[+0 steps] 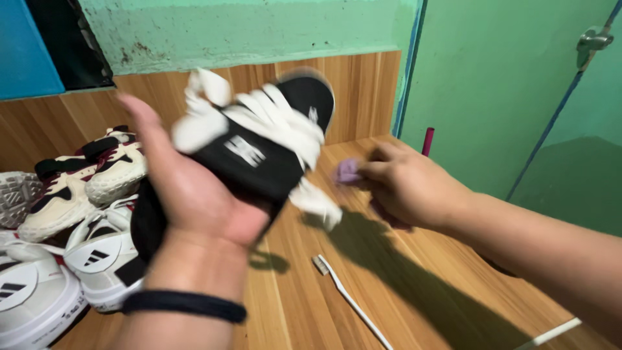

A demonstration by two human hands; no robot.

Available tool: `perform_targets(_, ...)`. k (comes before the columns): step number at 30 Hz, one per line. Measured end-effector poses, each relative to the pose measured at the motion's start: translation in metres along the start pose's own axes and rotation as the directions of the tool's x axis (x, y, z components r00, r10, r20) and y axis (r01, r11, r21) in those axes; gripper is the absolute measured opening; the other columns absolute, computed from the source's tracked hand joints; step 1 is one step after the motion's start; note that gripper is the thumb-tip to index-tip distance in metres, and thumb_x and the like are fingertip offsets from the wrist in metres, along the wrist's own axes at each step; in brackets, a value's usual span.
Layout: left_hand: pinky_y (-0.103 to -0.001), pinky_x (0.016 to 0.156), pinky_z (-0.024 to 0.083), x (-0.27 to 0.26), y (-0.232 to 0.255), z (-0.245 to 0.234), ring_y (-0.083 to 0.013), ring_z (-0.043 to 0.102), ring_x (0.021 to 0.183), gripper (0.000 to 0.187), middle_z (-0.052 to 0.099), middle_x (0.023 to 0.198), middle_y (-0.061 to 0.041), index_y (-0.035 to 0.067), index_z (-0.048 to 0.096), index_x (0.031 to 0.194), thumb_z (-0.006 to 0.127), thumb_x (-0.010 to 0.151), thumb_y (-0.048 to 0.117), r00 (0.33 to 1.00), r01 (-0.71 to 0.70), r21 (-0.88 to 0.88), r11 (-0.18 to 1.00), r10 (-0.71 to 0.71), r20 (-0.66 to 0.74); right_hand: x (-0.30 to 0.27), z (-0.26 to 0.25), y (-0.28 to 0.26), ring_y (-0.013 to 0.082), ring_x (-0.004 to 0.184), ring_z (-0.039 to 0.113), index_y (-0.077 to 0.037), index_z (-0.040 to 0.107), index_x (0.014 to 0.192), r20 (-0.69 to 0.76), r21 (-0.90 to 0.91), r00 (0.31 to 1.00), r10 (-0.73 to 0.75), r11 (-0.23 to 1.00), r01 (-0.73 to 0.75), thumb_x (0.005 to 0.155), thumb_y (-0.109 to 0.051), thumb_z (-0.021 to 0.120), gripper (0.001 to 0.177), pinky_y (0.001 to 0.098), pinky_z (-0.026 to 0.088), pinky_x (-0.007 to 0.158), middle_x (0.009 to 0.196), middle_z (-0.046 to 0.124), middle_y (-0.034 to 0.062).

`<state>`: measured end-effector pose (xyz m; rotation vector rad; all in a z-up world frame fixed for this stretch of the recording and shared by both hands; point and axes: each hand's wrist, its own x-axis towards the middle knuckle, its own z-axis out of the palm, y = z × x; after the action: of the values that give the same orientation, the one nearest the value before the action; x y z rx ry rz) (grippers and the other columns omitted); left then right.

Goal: The person wipes a black and white sneaker with a purple cloth, then uses a toothbrush to scrub the sole and side panels. The shoe is rotated to clean multiple surfaces while other shoes remain on the table.

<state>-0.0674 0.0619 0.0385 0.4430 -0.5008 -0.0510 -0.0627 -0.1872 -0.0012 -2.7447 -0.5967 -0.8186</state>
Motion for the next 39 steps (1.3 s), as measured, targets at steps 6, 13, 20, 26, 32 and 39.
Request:
perform_targets(6,-0.052,0.099,0.059,0.003,-0.009,0.003,-0.0435,0.067,0.119,0.093,0.065,0.13,-0.033,-0.01,0.054,0.136,0.038,0.095,0.072,0.984,0.062,-0.076,0.995,-0.048,0.17,0.05,-0.039,0.003,0.0311,0.112,0.062,-0.007,0.063,0.133,-0.547,0.188,0.837,0.034,0.979,0.083,0.102,-0.005,0.066,0.031,0.0432,0.052,0.1,0.123,0.06,0.0205)
perform_targets(13,-0.043,0.091,0.06,-0.002,0.005,0.006,-0.031,0.072,0.102,0.072,0.072,0.112,-0.021,-0.003,0.063,0.12,0.044,0.093,0.06,0.997,0.031,0.082,0.996,-0.037,0.072,0.029,-0.025,-0.011,0.0389,0.124,0.057,-0.007,0.067,0.127,-0.386,-0.192,0.783,-0.488,0.873,0.449,0.083,-0.002,0.067,0.044,0.0468,0.046,0.108,0.138,0.059,0.0195)
perform_targets(20,-0.035,0.085,0.055,-0.011,-0.002,0.004,-0.0196,0.067,0.091,0.031,0.07,0.1,-0.009,-0.003,0.068,0.11,0.065,0.094,0.023,0.972,0.089,0.432,0.898,-0.174,0.161,0.038,-0.027,0.018,0.0277,0.119,0.066,-0.005,0.063,0.121,-0.437,0.46,0.899,-0.01,0.857,0.233,0.103,0.002,0.051,0.023,0.0415,0.054,0.101,0.136,0.063,0.013)
perform_targets(26,-0.03,0.077,0.053,-0.016,-0.011,0.003,-0.0118,0.065,0.085,0.033,0.072,0.091,0.0,0.004,0.078,0.098,0.065,0.088,0.033,0.962,0.102,0.903,0.417,-0.271,0.017,0.05,-0.061,-0.057,0.0189,0.112,0.067,-0.001,0.064,0.124,-0.256,0.786,0.966,-0.039,0.574,0.231,0.101,0.003,0.046,0.03,0.0324,0.055,0.097,0.135,0.066,0.0095)
perform_targets(32,-0.027,0.084,0.054,-0.016,-0.018,0.007,-0.0079,0.064,0.101,0.038,0.068,0.109,0.002,0.01,0.067,0.116,0.069,0.086,0.033,0.834,-0.496,0.83,0.253,-0.129,0.537,0.025,-0.079,-0.089,0.0189,0.125,0.065,0.0,0.067,0.123,-0.135,0.74,0.893,-0.428,0.556,0.378,0.093,0.009,0.05,0.035,0.0336,0.056,0.11,0.145,0.062,0.0145)
perform_targets(39,-0.027,0.066,0.054,-0.023,-0.001,0.009,-0.0078,0.065,0.073,0.038,0.076,0.078,0.002,0.012,0.083,0.087,0.072,0.079,0.047,0.947,0.209,0.962,0.178,-0.283,-0.153,0.048,-0.075,-0.042,0.021,0.124,0.068,-0.002,0.067,0.125,-0.247,0.594,0.967,-0.068,0.777,0.206,0.096,-0.009,0.062,0.031,0.0356,0.054,0.106,0.139,0.066,0.0164)
